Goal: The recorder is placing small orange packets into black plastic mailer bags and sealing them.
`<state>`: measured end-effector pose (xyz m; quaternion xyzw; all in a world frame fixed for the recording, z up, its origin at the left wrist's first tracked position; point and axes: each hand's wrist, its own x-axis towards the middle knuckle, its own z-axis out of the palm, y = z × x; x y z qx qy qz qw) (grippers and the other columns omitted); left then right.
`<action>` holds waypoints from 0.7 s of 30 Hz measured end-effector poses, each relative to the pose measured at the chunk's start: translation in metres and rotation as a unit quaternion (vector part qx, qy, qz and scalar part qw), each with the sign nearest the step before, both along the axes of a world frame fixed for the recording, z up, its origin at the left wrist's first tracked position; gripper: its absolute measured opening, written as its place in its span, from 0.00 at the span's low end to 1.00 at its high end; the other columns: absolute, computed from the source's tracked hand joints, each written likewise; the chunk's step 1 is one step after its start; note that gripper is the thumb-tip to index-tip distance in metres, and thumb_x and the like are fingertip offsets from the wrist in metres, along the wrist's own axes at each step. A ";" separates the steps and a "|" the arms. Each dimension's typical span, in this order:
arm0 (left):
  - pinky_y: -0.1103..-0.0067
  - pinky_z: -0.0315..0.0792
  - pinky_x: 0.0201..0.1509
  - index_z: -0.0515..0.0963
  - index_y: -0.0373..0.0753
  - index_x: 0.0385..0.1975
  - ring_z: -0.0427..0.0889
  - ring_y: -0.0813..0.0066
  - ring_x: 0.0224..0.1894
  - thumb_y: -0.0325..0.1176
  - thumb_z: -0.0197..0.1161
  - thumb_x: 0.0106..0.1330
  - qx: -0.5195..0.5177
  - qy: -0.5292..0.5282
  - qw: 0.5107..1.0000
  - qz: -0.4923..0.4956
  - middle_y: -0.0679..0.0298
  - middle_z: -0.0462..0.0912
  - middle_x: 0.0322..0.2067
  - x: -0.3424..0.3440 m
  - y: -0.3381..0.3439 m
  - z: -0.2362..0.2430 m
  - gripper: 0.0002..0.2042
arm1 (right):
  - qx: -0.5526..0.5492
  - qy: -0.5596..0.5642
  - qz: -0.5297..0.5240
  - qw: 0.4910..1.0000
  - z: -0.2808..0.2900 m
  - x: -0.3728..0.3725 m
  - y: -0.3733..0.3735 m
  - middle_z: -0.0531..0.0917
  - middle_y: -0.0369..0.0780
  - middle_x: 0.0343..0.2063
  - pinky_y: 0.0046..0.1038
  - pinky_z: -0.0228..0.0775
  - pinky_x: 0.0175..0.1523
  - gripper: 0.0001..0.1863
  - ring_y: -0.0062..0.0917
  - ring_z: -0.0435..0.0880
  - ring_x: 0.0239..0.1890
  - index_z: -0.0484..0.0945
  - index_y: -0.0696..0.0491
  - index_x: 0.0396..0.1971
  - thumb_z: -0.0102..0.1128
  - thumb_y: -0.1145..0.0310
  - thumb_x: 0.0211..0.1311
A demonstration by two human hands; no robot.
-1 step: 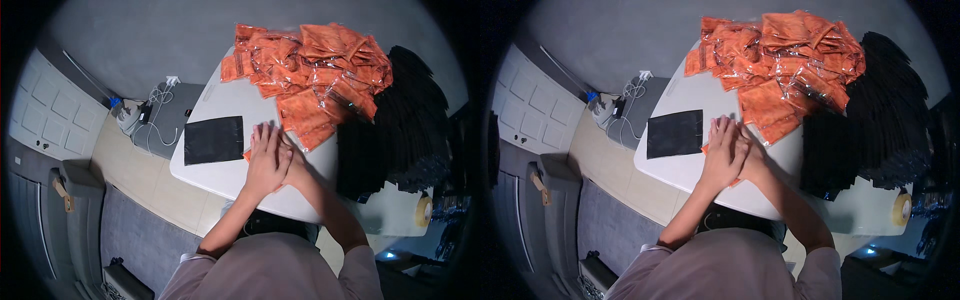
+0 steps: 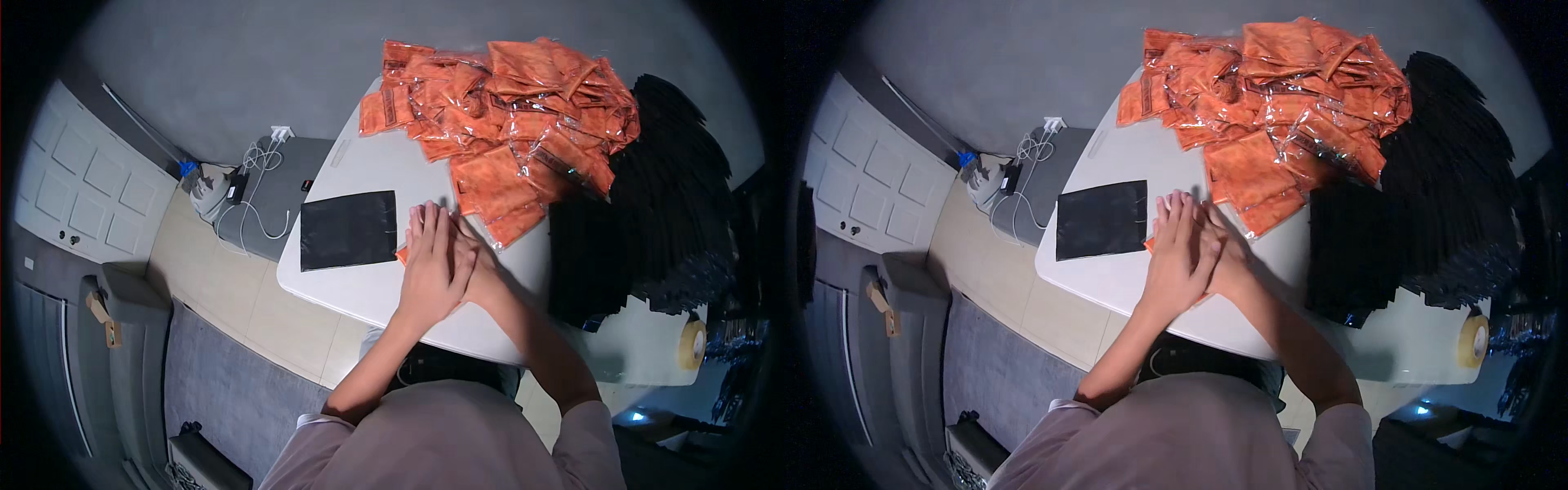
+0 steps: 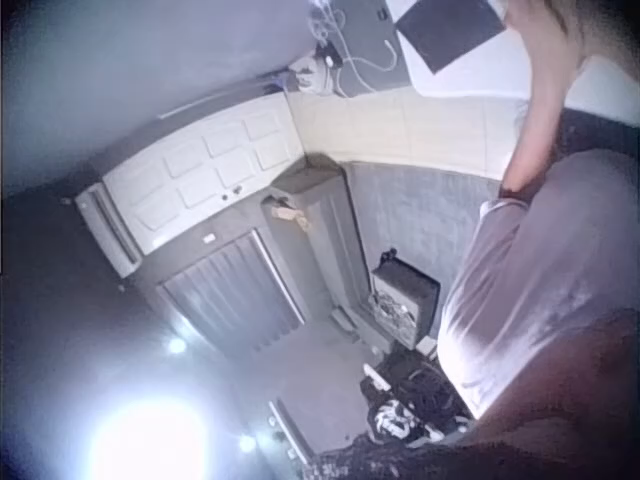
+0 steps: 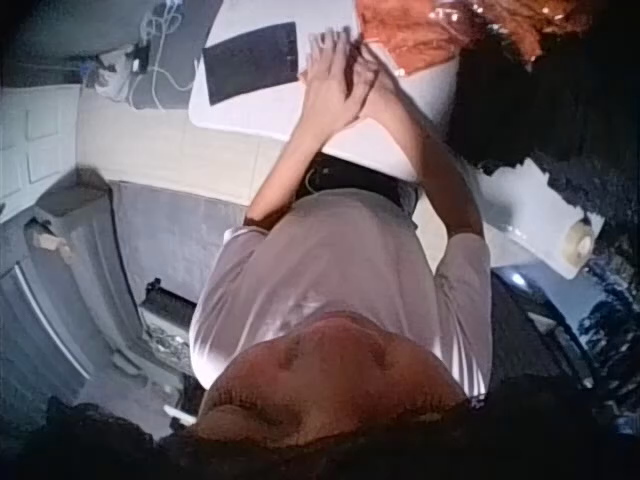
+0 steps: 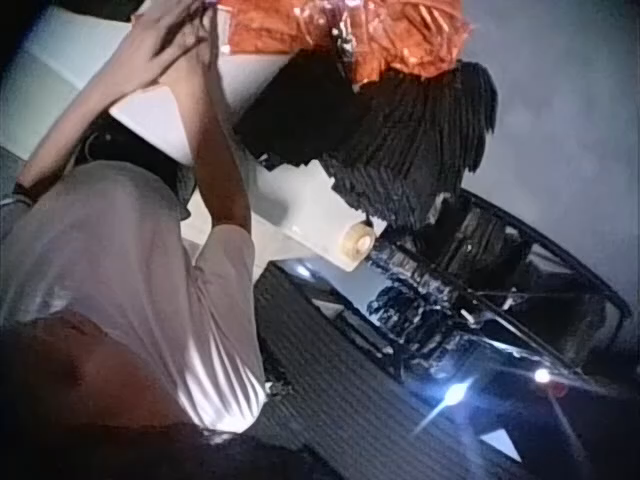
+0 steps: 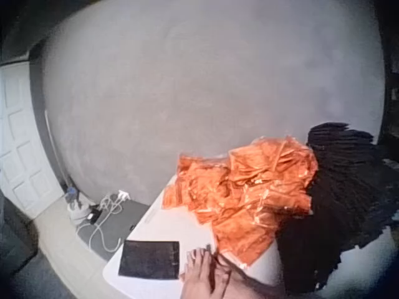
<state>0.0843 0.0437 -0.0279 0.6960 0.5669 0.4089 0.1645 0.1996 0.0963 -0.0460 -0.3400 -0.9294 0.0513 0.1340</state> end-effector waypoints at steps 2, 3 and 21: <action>0.55 0.46 0.83 0.63 0.38 0.78 0.48 0.36 0.82 0.39 0.62 0.74 0.033 -0.091 0.995 -0.013 0.40 0.59 0.77 -0.006 -0.023 0.023 0.33 | 0.055 -0.068 -0.003 0.996 0.006 0.004 -0.003 0.53 0.50 0.81 0.50 0.39 0.85 0.41 0.47 0.49 0.83 0.53 0.52 0.80 0.49 0.50 0.74; 0.61 0.59 0.79 0.57 0.32 0.79 0.61 0.40 0.79 0.32 0.63 0.73 0.019 -0.076 0.997 0.003 0.38 0.65 0.74 -0.016 -0.031 0.026 0.36 | 0.017 -0.014 -0.002 1.000 0.006 0.003 0.000 0.55 0.50 0.80 0.49 0.39 0.85 0.43 0.46 0.50 0.83 0.56 0.53 0.79 0.57 0.49 0.70; 0.72 0.75 0.39 0.91 0.38 0.37 0.85 0.66 0.29 0.30 0.72 0.62 -0.009 -0.036 0.983 -0.180 0.62 0.87 0.25 -0.048 -0.115 0.053 0.07 | -0.059 0.045 -0.253 0.965 0.037 -0.003 -0.086 0.73 0.55 0.67 0.51 0.72 0.66 0.27 0.49 0.74 0.68 0.76 0.64 0.60 0.60 0.57 0.72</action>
